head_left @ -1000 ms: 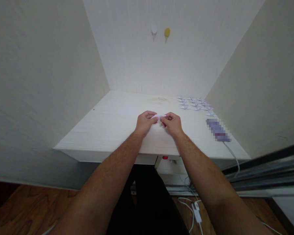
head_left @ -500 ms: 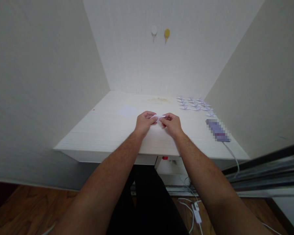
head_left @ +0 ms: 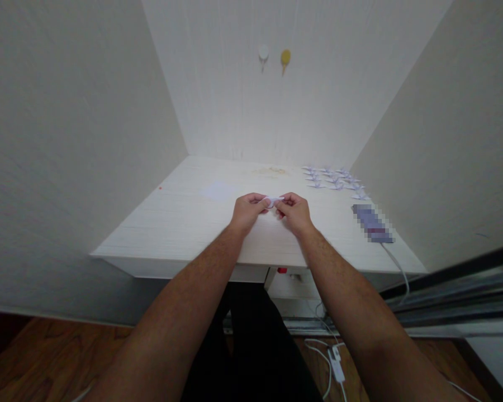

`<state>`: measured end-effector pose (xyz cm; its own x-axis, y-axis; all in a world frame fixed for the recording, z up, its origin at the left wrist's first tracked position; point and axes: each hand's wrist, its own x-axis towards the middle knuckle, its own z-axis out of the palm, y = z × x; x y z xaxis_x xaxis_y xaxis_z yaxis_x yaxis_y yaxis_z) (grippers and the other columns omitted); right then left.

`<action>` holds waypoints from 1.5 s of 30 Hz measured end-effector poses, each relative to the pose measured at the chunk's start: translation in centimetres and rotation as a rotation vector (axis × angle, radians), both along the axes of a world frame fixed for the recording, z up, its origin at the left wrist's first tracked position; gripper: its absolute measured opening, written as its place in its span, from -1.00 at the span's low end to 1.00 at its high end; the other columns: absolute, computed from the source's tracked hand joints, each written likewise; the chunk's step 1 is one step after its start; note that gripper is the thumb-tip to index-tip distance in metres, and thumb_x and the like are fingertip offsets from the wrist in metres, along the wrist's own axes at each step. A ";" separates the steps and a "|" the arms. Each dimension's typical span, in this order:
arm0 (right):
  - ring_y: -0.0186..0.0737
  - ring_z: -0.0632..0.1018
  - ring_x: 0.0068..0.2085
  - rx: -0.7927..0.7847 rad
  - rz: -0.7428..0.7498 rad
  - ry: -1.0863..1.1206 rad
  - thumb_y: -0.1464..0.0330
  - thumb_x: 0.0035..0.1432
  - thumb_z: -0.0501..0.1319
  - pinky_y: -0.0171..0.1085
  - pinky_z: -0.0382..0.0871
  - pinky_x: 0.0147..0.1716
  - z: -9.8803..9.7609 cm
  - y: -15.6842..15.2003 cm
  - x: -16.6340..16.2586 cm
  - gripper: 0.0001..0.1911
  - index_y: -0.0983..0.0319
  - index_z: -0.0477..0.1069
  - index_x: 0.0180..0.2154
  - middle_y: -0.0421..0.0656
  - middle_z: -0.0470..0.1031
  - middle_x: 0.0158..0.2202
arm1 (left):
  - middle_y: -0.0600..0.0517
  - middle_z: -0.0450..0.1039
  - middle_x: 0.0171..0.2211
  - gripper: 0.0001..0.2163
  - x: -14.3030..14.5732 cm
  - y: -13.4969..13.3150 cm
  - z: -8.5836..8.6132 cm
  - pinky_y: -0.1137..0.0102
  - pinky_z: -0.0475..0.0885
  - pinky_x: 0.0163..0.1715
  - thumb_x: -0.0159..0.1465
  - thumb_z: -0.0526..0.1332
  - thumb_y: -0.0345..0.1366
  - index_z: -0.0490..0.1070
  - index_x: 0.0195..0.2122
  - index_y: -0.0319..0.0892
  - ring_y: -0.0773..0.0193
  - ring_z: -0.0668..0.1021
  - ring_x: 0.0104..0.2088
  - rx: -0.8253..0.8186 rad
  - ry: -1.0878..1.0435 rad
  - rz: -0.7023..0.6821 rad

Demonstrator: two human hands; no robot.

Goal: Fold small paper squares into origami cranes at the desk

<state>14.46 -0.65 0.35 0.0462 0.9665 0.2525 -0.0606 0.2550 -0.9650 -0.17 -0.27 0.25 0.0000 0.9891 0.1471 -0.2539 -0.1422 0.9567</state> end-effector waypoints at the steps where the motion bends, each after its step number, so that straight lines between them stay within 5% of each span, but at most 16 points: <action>1: -0.41 0.35 -0.68 -0.003 -0.010 -0.007 0.24 -0.15 0.37 -0.38 0.24 -0.67 0.0 0.0 0.0 -0.75 0.23 0.38 -0.46 -0.29 0.42 -0.67 | 0.00 0.53 -0.47 -0.69 0.0 0.0 0.0 0.43 0.44 -0.42 -0.13 0.46 -0.22 0.50 -0.41 -0.27 0.35 0.52 -0.47 0.005 0.014 0.002; 15: -0.40 0.38 -0.65 -0.032 0.026 -0.048 0.16 -0.17 0.40 -0.38 0.26 -0.66 0.2 -0.2 -0.2 -0.65 0.25 0.42 -0.41 -0.25 0.46 -0.63 | 0.00 0.52 -0.53 -0.77 0.1 -0.3 0.4 0.46 0.37 -0.47 -0.04 0.40 -0.21 0.49 -0.46 -0.26 0.34 0.51 -0.50 0.041 0.191 0.042; 45: -0.39 0.35 -0.66 -0.025 0.029 -0.009 0.18 -0.14 0.39 -0.38 0.24 -0.66 -0.3 0.3 0.0 -0.70 0.26 0.43 -0.46 -0.27 0.39 -0.69 | 0.03 0.50 -0.53 -0.71 -0.1 0.3 -0.5 0.45 0.38 -0.47 -0.08 0.45 -0.17 0.48 -0.44 -0.25 0.35 0.49 -0.53 0.080 0.176 -0.056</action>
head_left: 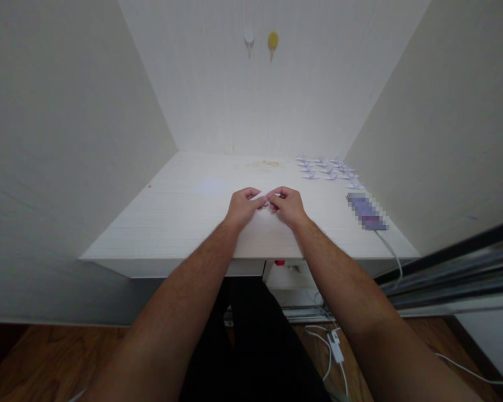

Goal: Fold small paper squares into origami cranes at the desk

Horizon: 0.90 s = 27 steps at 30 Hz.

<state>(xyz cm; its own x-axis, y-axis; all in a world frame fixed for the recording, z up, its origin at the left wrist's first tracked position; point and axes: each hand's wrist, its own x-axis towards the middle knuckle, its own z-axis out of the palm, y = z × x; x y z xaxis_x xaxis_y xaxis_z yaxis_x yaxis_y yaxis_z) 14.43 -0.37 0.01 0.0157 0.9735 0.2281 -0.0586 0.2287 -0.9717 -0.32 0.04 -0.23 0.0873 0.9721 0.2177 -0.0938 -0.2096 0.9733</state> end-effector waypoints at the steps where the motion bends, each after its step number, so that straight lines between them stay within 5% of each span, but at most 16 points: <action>1: -0.39 0.35 -0.67 0.001 0.005 0.008 0.19 -0.14 0.39 -0.38 0.24 -0.66 0.0 0.0 0.0 -0.71 0.26 0.43 -0.47 -0.27 0.38 -0.70 | 0.02 0.50 -0.54 -0.71 0.0 0.0 0.0 0.46 0.38 -0.47 -0.09 0.45 -0.16 0.48 -0.45 -0.25 0.35 0.50 -0.53 -0.008 0.006 0.005; 27: -0.42 0.34 -0.65 -0.026 0.063 0.070 0.19 -0.15 0.41 -0.37 0.20 -0.64 0.4 -0.1 1.1 -0.68 0.26 0.38 -0.59 -0.24 0.41 -0.66 | 0.04 0.45 -0.60 -0.77 0.0 -0.2 0.4 0.46 0.37 -0.54 -0.08 0.41 -0.24 0.45 -0.49 -0.26 0.35 0.50 -0.58 -0.089 -0.073 0.045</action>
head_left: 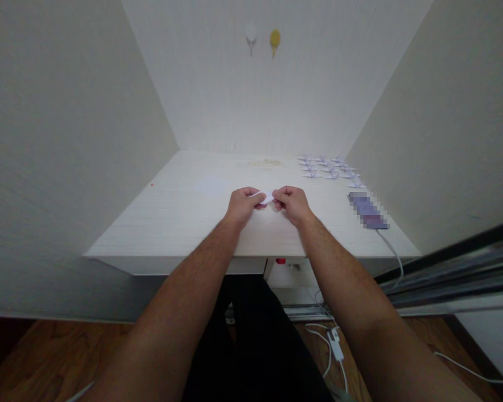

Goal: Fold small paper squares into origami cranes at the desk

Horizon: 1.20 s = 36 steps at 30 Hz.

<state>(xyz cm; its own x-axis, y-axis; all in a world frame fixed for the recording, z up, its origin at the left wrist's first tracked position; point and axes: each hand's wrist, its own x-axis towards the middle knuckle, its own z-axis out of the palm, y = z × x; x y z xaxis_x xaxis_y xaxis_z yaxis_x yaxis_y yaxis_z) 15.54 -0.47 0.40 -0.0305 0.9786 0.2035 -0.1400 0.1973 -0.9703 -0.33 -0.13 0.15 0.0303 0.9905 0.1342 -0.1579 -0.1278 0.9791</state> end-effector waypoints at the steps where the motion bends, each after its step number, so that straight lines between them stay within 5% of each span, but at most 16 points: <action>1: -0.42 0.34 -0.65 -0.003 -0.004 0.005 0.18 -0.15 0.41 -0.37 0.21 -0.64 0.0 0.0 -0.1 -0.68 0.26 0.38 -0.58 -0.24 0.41 -0.66 | 0.04 0.45 -0.60 -0.77 0.0 0.0 0.0 0.46 0.37 -0.54 -0.08 0.41 -0.23 0.45 -0.49 -0.26 0.35 0.50 -0.58 -0.001 -0.002 0.004; 11: -0.40 0.36 -0.66 -0.027 0.006 0.011 0.18 -0.14 0.39 -0.37 0.24 -0.63 -0.2 -0.1 -0.4 -0.69 0.25 0.39 -0.56 -0.25 0.40 -0.67 | 0.02 0.52 -0.50 -0.70 0.2 -0.5 0.5 0.44 0.41 -0.46 -0.13 0.44 -0.30 0.48 -0.36 -0.27 0.34 0.53 -0.53 -0.014 -0.016 -0.058; 18: -0.40 0.34 -0.66 -0.018 -0.023 -0.023 0.21 -0.14 0.38 -0.38 0.19 -0.64 0.3 -0.4 -0.4 -0.72 0.24 0.37 -0.57 -0.27 0.37 -0.70 | 0.02 0.46 -0.61 -0.80 0.4 -0.8 0.8 0.46 0.34 -0.54 0.06 0.31 -0.20 0.42 -0.54 -0.23 0.36 0.47 -0.59 0.051 0.132 -0.068; 36: -0.39 0.34 -0.66 -0.006 0.013 -0.019 0.23 -0.11 0.34 -0.35 0.19 -0.63 -0.5 0.2 -0.3 -0.76 0.24 0.40 -0.59 -0.26 0.37 -0.70 | 0.06 0.42 -0.63 -0.86 0.6 -0.8 0.5 0.46 0.32 -0.57 0.02 0.28 -0.27 0.39 -0.56 -0.21 0.38 0.43 -0.62 0.042 0.121 -0.038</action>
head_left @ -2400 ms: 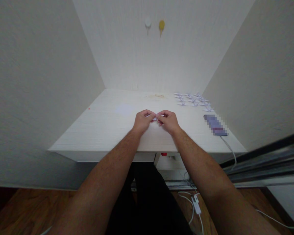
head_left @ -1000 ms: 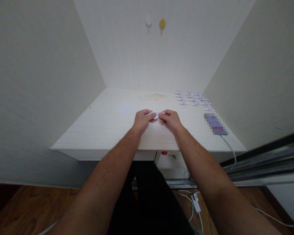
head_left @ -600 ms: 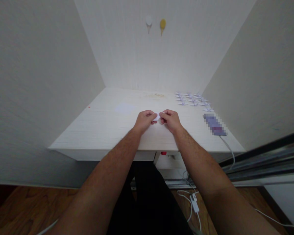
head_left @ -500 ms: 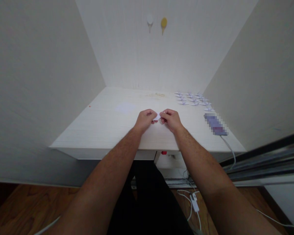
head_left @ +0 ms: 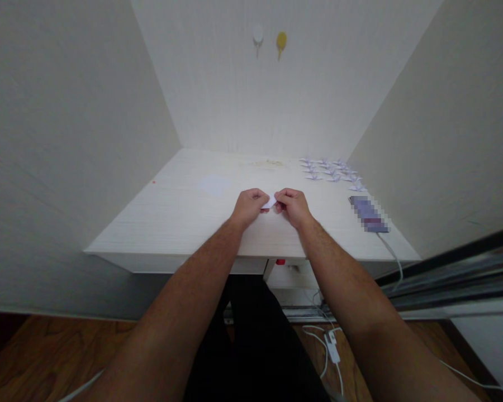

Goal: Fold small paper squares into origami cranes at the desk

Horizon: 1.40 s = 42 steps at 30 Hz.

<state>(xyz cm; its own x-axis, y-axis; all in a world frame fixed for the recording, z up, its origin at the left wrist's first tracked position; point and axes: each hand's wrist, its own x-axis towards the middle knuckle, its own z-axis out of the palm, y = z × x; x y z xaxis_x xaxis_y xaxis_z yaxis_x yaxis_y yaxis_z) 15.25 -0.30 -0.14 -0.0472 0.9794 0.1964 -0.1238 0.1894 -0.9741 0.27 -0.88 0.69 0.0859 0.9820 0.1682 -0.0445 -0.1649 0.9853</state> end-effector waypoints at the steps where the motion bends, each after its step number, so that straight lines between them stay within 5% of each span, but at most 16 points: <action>1: -0.39 0.33 -0.67 0.012 -0.005 -0.003 0.24 -0.10 0.34 -0.35 0.18 -0.63 0.0 0.0 0.0 -0.76 0.24 0.40 -0.60 -0.26 0.36 -0.71 | 0.06 0.42 -0.63 -0.86 0.0 0.0 0.0 0.47 0.32 -0.57 0.03 0.27 -0.27 0.39 -0.56 -0.21 0.37 0.44 -0.61 0.004 0.023 -0.014; 22: -0.42 0.30 -0.68 0.037 -0.017 -0.089 0.22 -0.14 0.38 -0.38 0.10 -0.65 0.3 -0.4 -0.5 -0.69 0.22 0.30 -0.60 -0.29 0.36 -0.72 | 0.07 0.44 -0.61 -0.84 -0.4 -0.4 0.9 0.49 0.27 -0.55 0.08 0.28 -0.25 0.40 -0.52 -0.23 0.39 0.44 -0.60 0.029 0.212 -0.002; 34: -0.40 0.29 -0.68 0.053 -0.057 -0.044 0.22 -0.08 0.34 -0.37 0.14 -0.66 0.2 -0.3 -0.6 -0.72 0.20 0.28 -0.57 -0.32 0.33 -0.72 | 0.01 0.50 -0.54 -0.83 -0.1 -0.3 0.4 0.47 0.33 -0.51 0.04 0.31 -0.25 0.40 -0.46 -0.24 0.37 0.49 -0.55 -0.001 0.032 -0.028; 39: -0.31 0.47 -0.44 0.227 -0.209 -0.235 0.31 -0.11 0.36 -0.33 0.33 -0.50 0.2 -0.5 -0.6 -0.70 0.21 0.50 -0.25 -0.19 0.55 -0.36 | 0.07 0.47 -0.55 -0.82 -0.3 -0.2 0.2 0.45 0.31 -0.46 0.02 0.33 -0.21 0.47 -0.47 -0.24 0.36 0.45 -0.52 0.096 0.140 0.073; 42: -0.25 0.52 -0.26 0.415 -0.285 -0.350 0.33 -0.03 0.32 -0.29 0.40 -0.37 0.1 -0.6 -0.4 -0.77 0.18 0.55 -0.24 -0.13 0.56 -0.21 | 0.05 0.53 -0.46 -0.78 -0.4 -0.2 0.3 0.42 0.35 -0.33 0.02 0.33 -0.17 0.53 -0.43 -0.23 0.29 0.50 -0.39 0.162 0.229 0.109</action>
